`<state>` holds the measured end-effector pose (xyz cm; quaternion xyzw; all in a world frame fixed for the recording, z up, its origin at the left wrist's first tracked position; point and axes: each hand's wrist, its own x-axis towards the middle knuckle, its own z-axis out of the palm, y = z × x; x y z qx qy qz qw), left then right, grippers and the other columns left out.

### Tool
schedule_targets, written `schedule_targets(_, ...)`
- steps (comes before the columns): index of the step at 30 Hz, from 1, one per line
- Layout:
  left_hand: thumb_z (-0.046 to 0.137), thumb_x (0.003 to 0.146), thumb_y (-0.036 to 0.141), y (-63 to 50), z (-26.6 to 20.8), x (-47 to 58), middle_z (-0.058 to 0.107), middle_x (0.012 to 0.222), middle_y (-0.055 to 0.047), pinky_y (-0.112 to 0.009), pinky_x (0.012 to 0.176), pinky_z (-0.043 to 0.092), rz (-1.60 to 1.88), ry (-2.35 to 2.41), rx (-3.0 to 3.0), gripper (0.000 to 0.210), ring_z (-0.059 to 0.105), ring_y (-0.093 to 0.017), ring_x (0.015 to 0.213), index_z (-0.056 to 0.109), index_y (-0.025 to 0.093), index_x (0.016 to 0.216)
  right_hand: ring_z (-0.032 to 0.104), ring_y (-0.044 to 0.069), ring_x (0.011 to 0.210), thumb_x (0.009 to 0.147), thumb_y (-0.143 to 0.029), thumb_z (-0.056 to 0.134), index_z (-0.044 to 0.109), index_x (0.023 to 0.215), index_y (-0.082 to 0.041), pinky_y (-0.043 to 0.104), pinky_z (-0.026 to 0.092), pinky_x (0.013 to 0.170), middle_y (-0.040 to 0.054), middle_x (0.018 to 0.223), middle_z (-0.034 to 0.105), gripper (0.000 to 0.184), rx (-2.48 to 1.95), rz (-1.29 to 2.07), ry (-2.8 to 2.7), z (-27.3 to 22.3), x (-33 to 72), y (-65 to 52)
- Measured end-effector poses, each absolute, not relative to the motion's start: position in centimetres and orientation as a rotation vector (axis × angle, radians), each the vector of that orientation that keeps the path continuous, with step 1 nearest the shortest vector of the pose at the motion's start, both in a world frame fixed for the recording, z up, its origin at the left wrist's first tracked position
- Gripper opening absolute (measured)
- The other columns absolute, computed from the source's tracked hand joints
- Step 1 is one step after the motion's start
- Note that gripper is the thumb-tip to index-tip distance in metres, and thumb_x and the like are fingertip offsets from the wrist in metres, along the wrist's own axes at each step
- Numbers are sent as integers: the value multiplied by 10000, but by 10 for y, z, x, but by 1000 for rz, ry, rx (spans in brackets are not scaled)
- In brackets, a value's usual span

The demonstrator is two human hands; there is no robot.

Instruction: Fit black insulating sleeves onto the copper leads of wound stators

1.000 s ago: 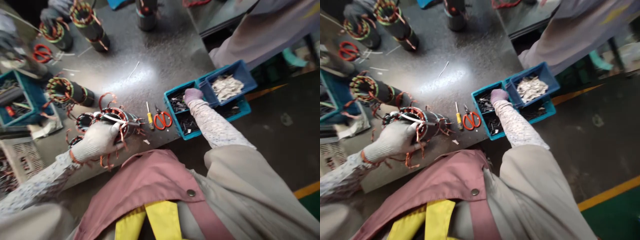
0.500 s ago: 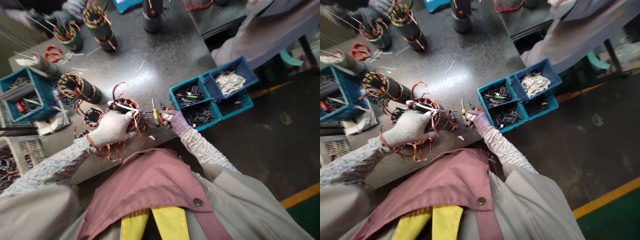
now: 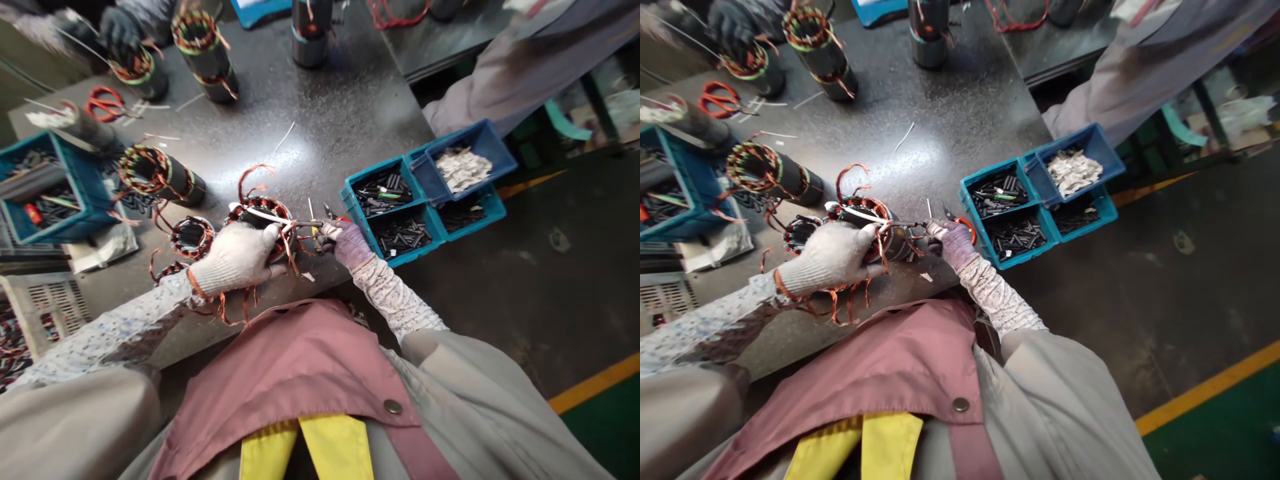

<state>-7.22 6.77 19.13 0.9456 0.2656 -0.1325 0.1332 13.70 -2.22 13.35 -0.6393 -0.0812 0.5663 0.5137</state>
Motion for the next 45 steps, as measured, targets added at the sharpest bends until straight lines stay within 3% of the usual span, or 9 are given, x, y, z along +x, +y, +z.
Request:
schedule_targets(10, 515, 805, 602, 67, 194, -72, 711, 981, -161, -377, 727, 483, -402, 782, 2710, 677, 684, -346, 906, 534, 128, 1289, 566, 90, 507, 608, -268, 820, 698, 765, -165, 206, 483, 472, -30, 594, 626, 224, -1667, 1304, -398, 132, 141, -17)
schedule_targets(14, 549, 786, 587, 67, 194, -72, 711, 996, -172, -389, 756, 492, -393, 799, 2685, 676, 682, -353, 927, 549, 123, 1277, 672, 171, 711, 647, -177, 766, 735, 771, -189, 269, 554, 626, 19, 736, 713, 128, -1869, 1071, -797, 139, 143, -12)
schedule_targets(19, 553, 780, 580, 67, 193, -73, 708, 975, -178, -409, 756, 497, -371, 798, 2661, 661, 684, -362, 911, 573, 118, 1253, 665, 181, 661, 760, -180, 686, 753, 811, -187, 296, 541, 648, 31, 730, 724, 85, -1948, 1178, -1074, 145, 143, -3)
schedule_targets(24, 532, 795, 590, 68, 196, -72, 712, 978, -173, -391, 725, 497, -444, 792, 2711, 706, 684, -355, 902, 523, 120, 1321, 686, 192, 821, 766, -167, 684, 746, 782, -180, 282, 510, 792, 23, 807, 741, 66, -1878, 1161, -1318, 140, 149, 3)
schedule_targets(28, 530, 799, 557, 68, 198, -72, 711, 1005, -175, -398, 752, 499, -457, 779, 2703, 667, 680, -353, 923, 541, 132, 1312, 665, 180, 735, 855, -229, 608, 732, 812, -171, 264, 481, 715, 30, 743, 717, 144, -1937, 1172, -1532, 143, 150, 8)
schedule_targets(33, 471, 848, 504, 70, 196, -81, 723, 1001, -187, -409, 772, 503, -543, 715, 2741, 535, 682, -342, 916, 615, 137, 1209, 659, 189, 782, 868, -205, 597, 704, 754, -141, 262, 448, 706, 80, 796, 732, 169, -2033, 1102, -1948, 146, 124, 36)
schedule_targets(39, 442, 828, 517, 74, 194, -89, 747, 902, -130, -421, 741, 508, -649, 731, 2749, 412, 686, -342, 844, 655, 216, 1013, 569, 116, 527, 903, -430, 597, 605, 662, -176, 216, 445, 516, -11, 556, 624, 350, -1822, 1698, -1523, 145, 148, 51)
schedule_targets(42, 431, 810, 569, 73, 193, -90, 750, 928, -130, -415, 751, 509, -616, 791, 2700, 439, 691, -348, 883, 659, 242, 993, 636, 151, 717, 872, -345, 645, 585, 672, -195, 255, 502, 667, 11, 664, 655, 257, -2019, 1184, -1399, 145, 222, 40)
schedule_targets(45, 453, 811, 579, 71, 191, -90, 744, 906, -161, -422, 763, 500, -586, 821, 2693, 491, 690, -363, 874, 669, 196, 1029, 624, 266, 998, 784, -267, 722, 539, 662, -211, 387, 494, 857, 75, 738, 652, 227, -2326, 702, -1117, 134, 309, 32)
